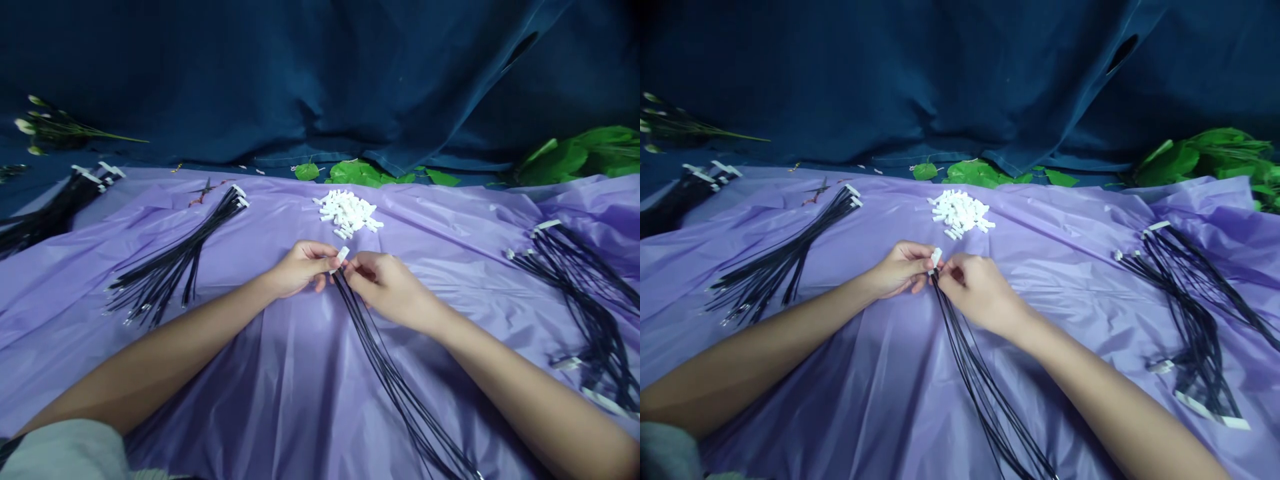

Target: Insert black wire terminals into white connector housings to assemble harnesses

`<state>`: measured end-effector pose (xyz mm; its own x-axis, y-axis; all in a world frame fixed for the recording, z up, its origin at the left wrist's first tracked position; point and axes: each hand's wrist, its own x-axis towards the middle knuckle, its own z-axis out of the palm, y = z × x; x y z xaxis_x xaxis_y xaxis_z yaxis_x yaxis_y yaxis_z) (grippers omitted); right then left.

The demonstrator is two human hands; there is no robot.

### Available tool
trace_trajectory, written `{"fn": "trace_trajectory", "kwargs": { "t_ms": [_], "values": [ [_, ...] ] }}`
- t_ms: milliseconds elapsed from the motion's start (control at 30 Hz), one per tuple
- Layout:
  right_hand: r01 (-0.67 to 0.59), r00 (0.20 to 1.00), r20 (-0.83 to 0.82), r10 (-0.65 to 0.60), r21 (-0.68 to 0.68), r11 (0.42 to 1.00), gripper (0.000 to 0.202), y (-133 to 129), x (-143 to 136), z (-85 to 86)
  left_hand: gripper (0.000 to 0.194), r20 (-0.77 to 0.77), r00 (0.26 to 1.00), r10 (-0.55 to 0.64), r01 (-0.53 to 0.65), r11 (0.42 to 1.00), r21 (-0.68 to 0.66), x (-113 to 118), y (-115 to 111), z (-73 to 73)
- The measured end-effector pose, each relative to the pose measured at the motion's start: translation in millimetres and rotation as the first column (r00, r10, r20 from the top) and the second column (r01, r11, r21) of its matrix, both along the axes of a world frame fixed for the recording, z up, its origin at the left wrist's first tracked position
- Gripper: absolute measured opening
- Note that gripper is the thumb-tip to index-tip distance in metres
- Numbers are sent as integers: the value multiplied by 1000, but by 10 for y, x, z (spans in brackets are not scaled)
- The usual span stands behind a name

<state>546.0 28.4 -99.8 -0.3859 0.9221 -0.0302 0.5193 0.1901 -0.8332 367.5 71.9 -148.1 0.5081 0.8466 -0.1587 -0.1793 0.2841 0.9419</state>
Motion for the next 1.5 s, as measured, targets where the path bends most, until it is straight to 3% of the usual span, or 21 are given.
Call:
{"fn": "trace_trajectory", "kwargs": {
  "t_ms": [100,200,233,367,433,500,633,733,833,933,1033,1133,1200,1300,1400,1500],
  "values": [
    [-48,988,152,40,47,998,17,-30,27,82,35,-25,1000,-15,15,1000,-6,-2,1,-9],
    [-101,976,181,119,-109,989,10,-56,101,191,36,-12,1000,-7,7,1000,-16,-5,7,-10],
    [-114,979,151,139,-163,980,6,-63,141,240,37,-2,1000,2,-2,1000,-20,-5,11,-9],
    [-229,973,-59,221,-311,922,21,-105,378,547,41,41,996,76,-74,996,-41,-5,27,-9],
    [-343,939,-125,319,-325,882,11,-125,540,724,42,62,993,98,-95,994,-51,-4,27,-10],
    [-410,911,-174,373,-303,860,17,-126,719,840,44,74,993,89,-85,995,-57,-4,21,-9],
    [-470,849,-366,381,-194,861,25,-14,1008,778,44,91,993,68,-63,996,-61,-9,11,2],
    [-311,803,-551,227,-62,948,13,124,1026,637,42,100,992,78,-73,996,-57,-11,11,10],
    [-64,685,-727,33,-15,998,23,208,890,620,42,99,991,86,-81,995,-57,-6,9,12],
    [190,564,-811,-154,-55,980,25,205,738,709,42,84,992,92,-88,994,-58,5,-2,16],
    [356,507,-810,-294,-114,927,32,170,653,752,42,70,992,104,-101,993,-55,13,-19,28],
    [369,558,-743,-369,-176,913,21,143,568,621,42,62,993,95,-92,994,-51,13,-28,36],
    [329,677,-664,-319,-115,937,17,116,459,437,42,49,995,84,-82,996,-44,8,-25,31],
    [234,889,-423,-179,82,969,18,47,226,125,39,28,998,49,-49,999,-19,-1,-14,3],
    [224,944,-279,-175,155,962,21,-25,25,-87,35,14,1000,12,-12,1000,18,-6,-10,-30],
    [239,946,-266,-186,183,954,18,-62,-54,-154,33,-24,1000,-16,18,997,71,-3,-22,-43]
  ]
}}
